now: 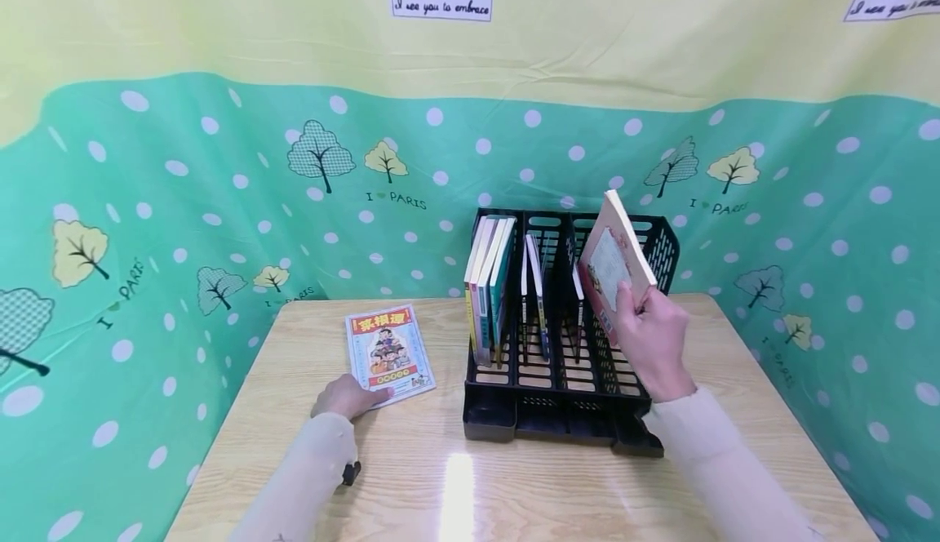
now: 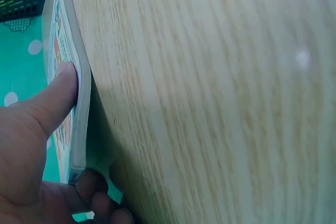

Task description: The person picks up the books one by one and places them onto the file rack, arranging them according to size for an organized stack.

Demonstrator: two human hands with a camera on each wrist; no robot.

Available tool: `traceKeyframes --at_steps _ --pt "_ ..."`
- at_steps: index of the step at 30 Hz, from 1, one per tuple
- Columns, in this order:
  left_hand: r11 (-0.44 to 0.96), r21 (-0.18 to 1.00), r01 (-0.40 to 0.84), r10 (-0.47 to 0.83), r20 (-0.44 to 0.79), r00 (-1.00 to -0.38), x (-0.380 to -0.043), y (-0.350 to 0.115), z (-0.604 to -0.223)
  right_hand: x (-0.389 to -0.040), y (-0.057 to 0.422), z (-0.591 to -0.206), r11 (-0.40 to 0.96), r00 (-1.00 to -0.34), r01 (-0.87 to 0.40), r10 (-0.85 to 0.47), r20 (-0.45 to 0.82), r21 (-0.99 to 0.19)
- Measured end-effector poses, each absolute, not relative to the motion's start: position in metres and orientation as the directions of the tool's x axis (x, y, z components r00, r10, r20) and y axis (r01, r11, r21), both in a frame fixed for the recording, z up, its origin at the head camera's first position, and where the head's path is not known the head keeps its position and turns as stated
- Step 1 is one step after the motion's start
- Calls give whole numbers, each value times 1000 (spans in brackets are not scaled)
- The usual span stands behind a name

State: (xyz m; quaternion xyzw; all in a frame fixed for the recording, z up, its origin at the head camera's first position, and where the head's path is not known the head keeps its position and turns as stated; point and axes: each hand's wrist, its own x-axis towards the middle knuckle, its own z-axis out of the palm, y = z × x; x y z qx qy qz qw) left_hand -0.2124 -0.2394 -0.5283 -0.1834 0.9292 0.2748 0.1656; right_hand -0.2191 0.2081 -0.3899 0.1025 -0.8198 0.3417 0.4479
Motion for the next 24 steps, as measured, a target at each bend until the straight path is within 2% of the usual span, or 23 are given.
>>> traceKeyframes --at_steps 13,21,24 --pt "760 527 -380 -260 -288 -921 -200 -239 -538 -253 197 -429 776 -609 -377 204 767 -505" --pt "658 699 -280 -237 -161 -958 -198 -235 -541 -262 196 -447 783 -652 -327 219 726 -529" --pt "559 788 -259 -237 -148 -960 -198 -231 -542 -266 196 -454 784 -661 -314 225 716 -536"
